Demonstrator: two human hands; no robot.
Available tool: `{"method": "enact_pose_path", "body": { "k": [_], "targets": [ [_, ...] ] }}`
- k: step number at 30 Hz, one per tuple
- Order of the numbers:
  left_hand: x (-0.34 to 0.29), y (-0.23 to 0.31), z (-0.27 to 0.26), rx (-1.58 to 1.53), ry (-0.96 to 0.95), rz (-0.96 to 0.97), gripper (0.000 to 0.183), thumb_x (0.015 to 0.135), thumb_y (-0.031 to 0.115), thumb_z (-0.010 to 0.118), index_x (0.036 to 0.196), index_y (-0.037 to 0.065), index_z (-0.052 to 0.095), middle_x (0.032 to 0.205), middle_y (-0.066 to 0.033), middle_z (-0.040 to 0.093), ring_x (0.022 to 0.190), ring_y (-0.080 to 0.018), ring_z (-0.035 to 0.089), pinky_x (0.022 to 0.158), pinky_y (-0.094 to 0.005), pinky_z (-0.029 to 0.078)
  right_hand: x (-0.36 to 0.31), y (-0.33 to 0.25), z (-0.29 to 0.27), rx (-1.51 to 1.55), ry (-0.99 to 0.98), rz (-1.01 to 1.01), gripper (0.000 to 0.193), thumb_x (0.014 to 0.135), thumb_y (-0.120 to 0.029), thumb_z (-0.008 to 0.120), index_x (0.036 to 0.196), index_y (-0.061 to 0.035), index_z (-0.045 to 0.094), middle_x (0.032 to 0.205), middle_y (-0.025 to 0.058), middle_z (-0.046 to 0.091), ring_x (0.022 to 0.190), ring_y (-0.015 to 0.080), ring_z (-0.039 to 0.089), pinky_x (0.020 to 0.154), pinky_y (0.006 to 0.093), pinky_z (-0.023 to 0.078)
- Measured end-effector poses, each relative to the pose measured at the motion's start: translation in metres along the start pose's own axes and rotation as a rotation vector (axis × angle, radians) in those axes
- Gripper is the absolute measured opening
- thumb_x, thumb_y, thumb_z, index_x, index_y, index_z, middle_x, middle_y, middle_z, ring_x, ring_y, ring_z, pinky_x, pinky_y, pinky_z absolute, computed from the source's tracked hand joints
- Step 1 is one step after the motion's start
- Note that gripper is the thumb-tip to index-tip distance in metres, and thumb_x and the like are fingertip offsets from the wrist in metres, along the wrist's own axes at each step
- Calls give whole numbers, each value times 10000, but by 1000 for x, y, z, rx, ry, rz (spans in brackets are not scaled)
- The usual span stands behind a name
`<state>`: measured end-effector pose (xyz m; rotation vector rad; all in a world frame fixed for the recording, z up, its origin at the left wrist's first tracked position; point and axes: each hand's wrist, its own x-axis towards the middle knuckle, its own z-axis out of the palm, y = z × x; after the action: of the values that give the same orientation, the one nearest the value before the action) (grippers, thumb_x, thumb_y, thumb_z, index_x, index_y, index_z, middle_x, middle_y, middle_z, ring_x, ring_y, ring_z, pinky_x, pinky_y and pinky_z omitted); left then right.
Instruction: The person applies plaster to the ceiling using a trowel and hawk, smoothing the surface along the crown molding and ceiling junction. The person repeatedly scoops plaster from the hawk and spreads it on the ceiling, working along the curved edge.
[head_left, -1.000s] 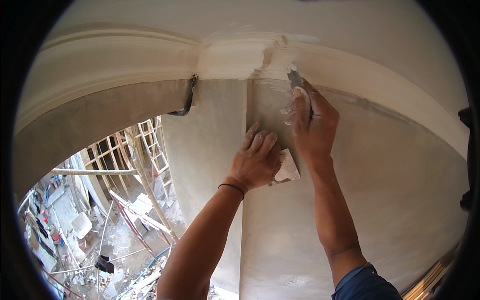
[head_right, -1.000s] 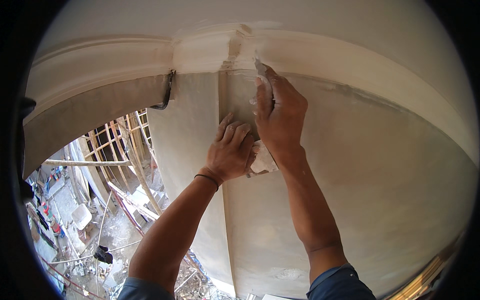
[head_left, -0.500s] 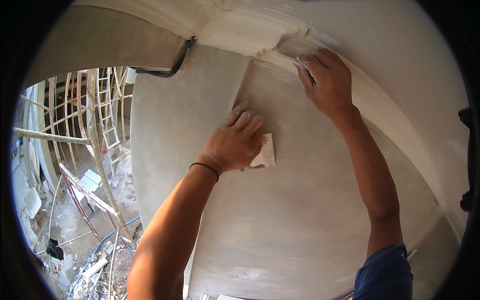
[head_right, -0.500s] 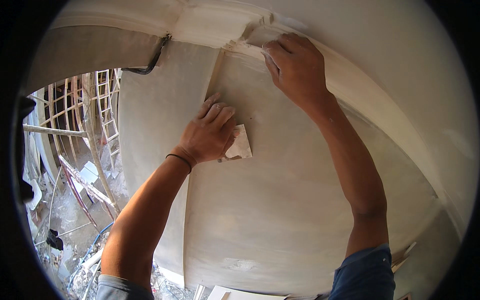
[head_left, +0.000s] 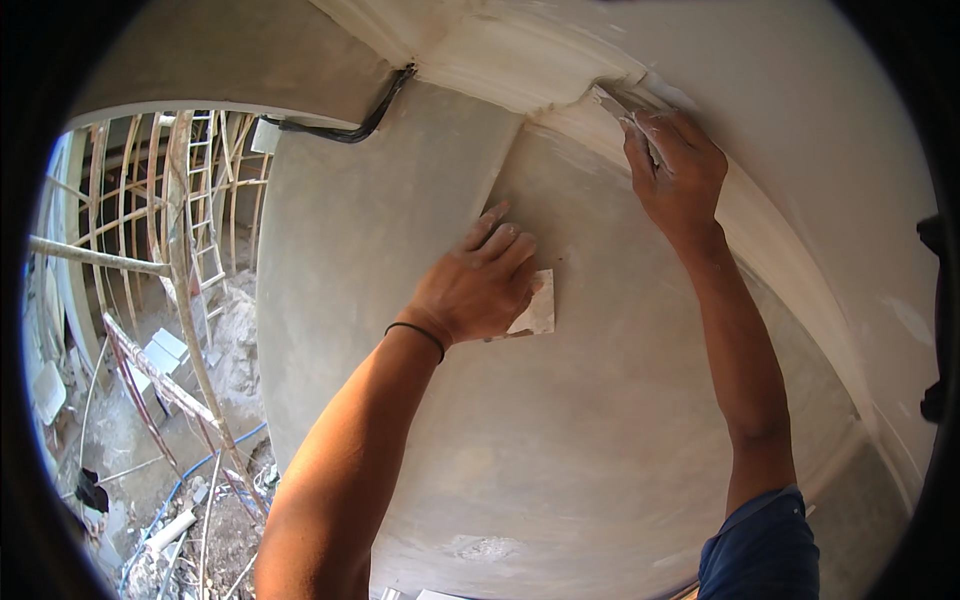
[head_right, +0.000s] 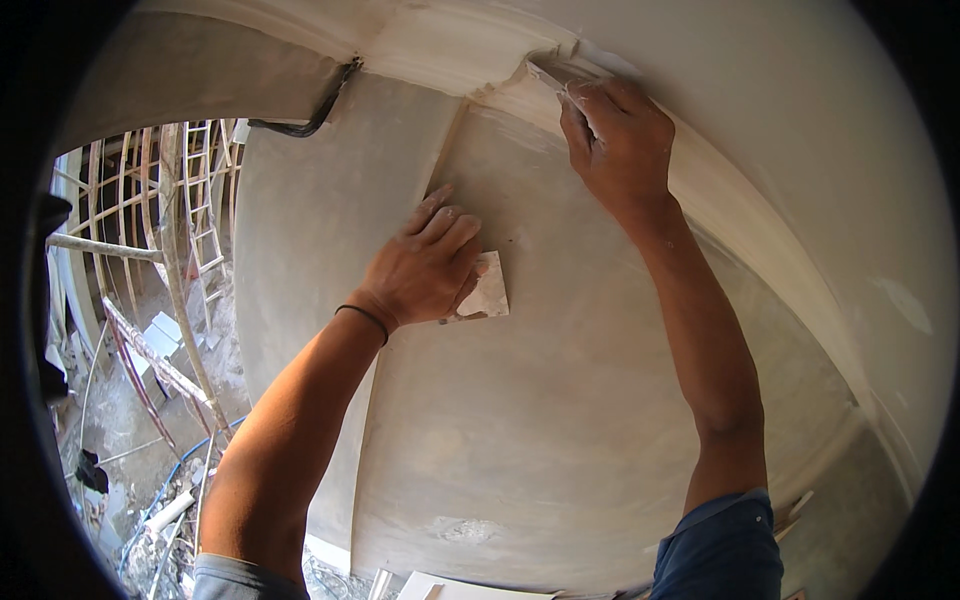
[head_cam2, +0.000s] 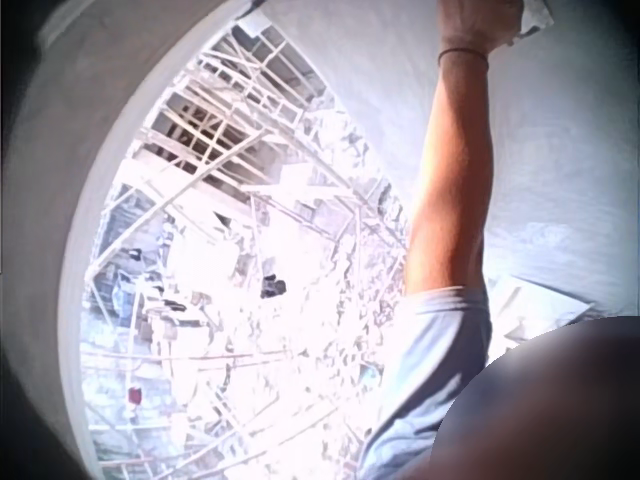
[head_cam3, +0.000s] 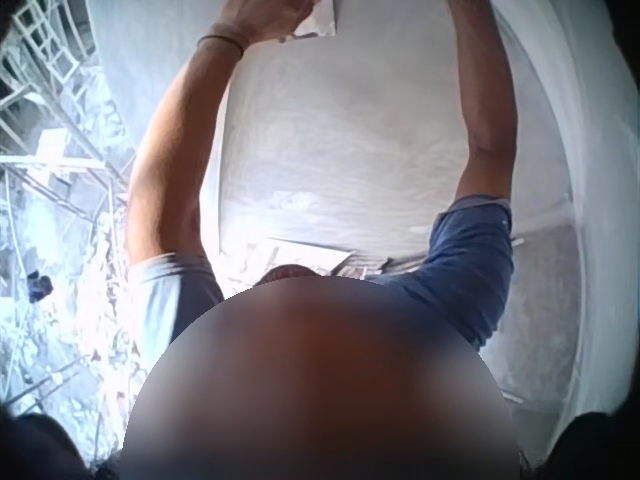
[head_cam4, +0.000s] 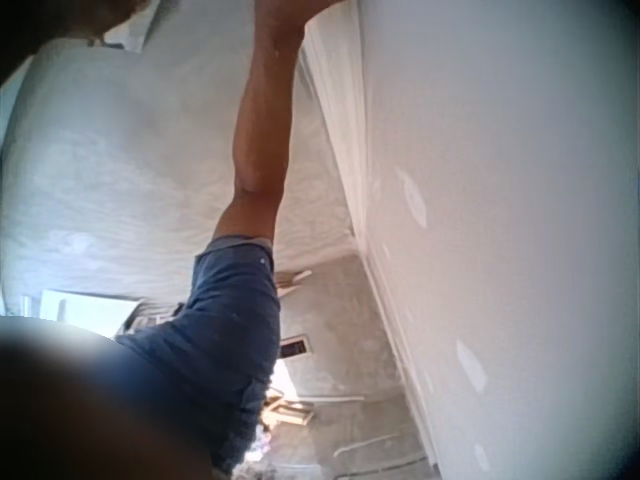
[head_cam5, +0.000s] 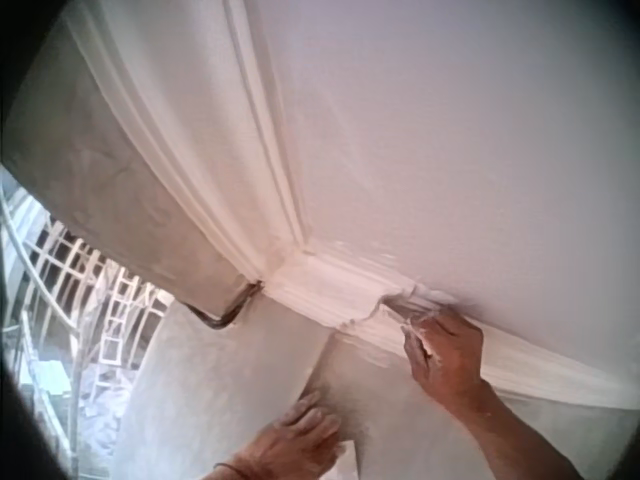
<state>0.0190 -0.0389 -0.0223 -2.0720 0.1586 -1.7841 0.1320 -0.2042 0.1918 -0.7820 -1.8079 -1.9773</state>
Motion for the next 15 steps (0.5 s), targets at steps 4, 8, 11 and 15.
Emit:
{"method": "enact_pose_path", "body": {
  "k": [4, 8, 11, 15],
  "targets": [
    [0, 0, 1, 4, 8, 7, 259, 972, 314, 757, 1010, 58, 735, 1210, -89, 651, 1213, -300, 628, 1312, -524, 411, 4, 1, -6, -31, -60, 3, 173, 844, -26, 871, 989, -65, 786, 900, 65, 756, 789, 268, 724, 677, 380, 585],
    [0, 0, 2, 9, 23, 11, 261, 981, 316, 754, 993, 56, 735, 1193, -89, 653, 1213, -299, 628, 1310, -523, 413, 11, -2, -9, -81, -146, -9, 152, 880, -13, 875, 1009, -24, 797, 891, 107, 769, 766, 271, 732, 698, 360, 579],
    [1, 0, 2, 7, 36, 10, 261, 985, 312, 751, 983, 52, 734, 1179, -90, 653, 1203, -297, 631, 1310, -524, 415, 14, -5, -9, -153, -171, 19, 143, 883, -22, 872, 1010, -27, 807, 901, 113, 776, 771, 284, 738, 692, 361, 585],
    [1, 1, 0, -3, 26, 9, 256, 982, 305, 751, 975, 50, 731, 1170, -88, 650, 1189, -295, 633, 1310, -525, 416, 14, -5, -8, -159, -103, 12, 143, 888, -30, 869, 1022, -21, 818, 940, 133, 799, 778, 295, 763, 703, 370, 609]
  ]
}}
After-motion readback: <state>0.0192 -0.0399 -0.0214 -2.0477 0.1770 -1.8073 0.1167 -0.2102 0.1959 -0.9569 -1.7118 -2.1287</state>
